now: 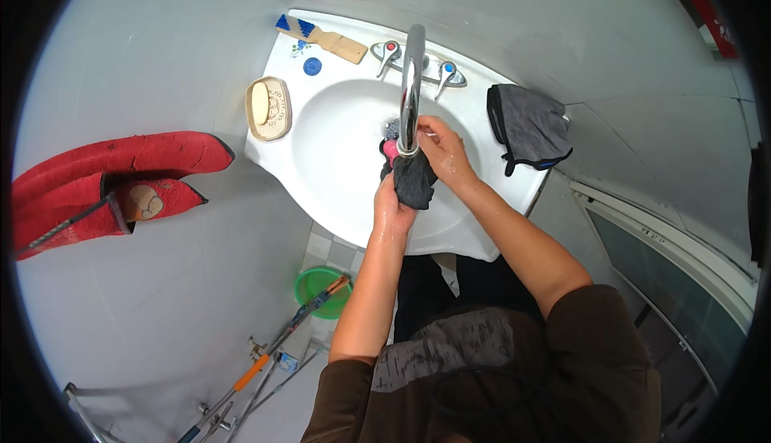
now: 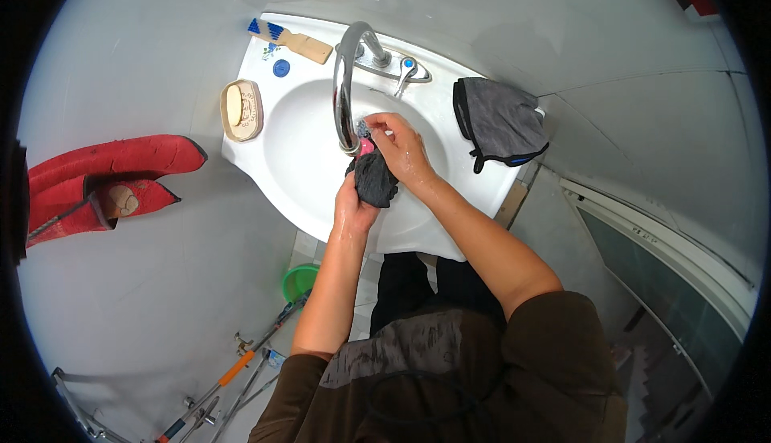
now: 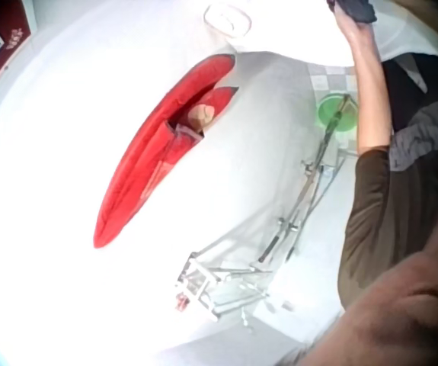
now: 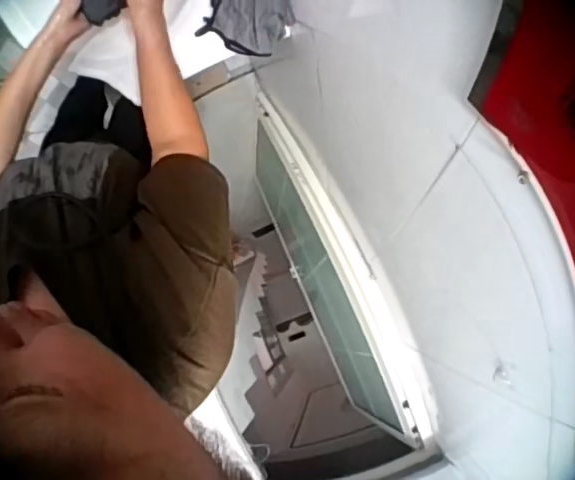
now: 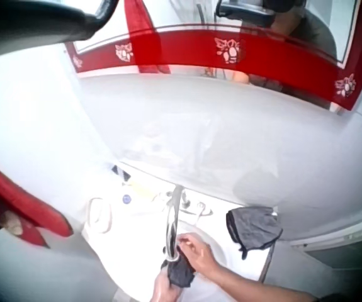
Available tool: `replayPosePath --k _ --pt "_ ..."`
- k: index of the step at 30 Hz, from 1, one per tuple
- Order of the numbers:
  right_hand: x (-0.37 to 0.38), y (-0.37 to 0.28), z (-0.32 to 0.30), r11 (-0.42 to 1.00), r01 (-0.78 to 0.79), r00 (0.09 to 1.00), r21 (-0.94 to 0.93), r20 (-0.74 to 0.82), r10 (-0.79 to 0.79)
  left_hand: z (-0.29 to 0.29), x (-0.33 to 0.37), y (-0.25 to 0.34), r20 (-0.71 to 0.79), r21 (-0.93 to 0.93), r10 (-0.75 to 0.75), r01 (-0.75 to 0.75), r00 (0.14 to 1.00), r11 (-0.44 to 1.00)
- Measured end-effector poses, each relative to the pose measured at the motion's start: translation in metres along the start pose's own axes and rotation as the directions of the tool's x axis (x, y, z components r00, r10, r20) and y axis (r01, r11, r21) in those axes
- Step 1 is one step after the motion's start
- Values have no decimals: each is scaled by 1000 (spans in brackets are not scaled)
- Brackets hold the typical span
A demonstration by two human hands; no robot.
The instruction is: The person washes a pink and black garment by hand in a sink, rubbing it under running water and wringing it out.
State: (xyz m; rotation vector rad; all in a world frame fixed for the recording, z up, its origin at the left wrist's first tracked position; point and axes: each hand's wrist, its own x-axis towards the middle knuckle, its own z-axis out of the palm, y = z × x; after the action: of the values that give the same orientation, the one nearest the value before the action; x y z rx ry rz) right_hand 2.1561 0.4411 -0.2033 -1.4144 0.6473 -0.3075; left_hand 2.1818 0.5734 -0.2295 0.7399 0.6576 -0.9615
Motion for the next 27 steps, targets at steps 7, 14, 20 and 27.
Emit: replayPosePath --k 7,14,20,27 --pt "17 -22 4 982 157 987 -102 -24 -161 -10 3 0 -18 -13 6 -6 1000 1000" --pt "50 -26 12 848 432 898 -307 56 -437 -14 3 0 -20 -23 -9 9 1000 1000" --pt "104 -25 33 706 480 875 -521 223 -430 6 -9 3 -15 19 -14 14 1000 1000" --pt "110 -18 52 685 545 827 -484 176 -534 -5 -1 3 21 -36 -1 2 1000 999"
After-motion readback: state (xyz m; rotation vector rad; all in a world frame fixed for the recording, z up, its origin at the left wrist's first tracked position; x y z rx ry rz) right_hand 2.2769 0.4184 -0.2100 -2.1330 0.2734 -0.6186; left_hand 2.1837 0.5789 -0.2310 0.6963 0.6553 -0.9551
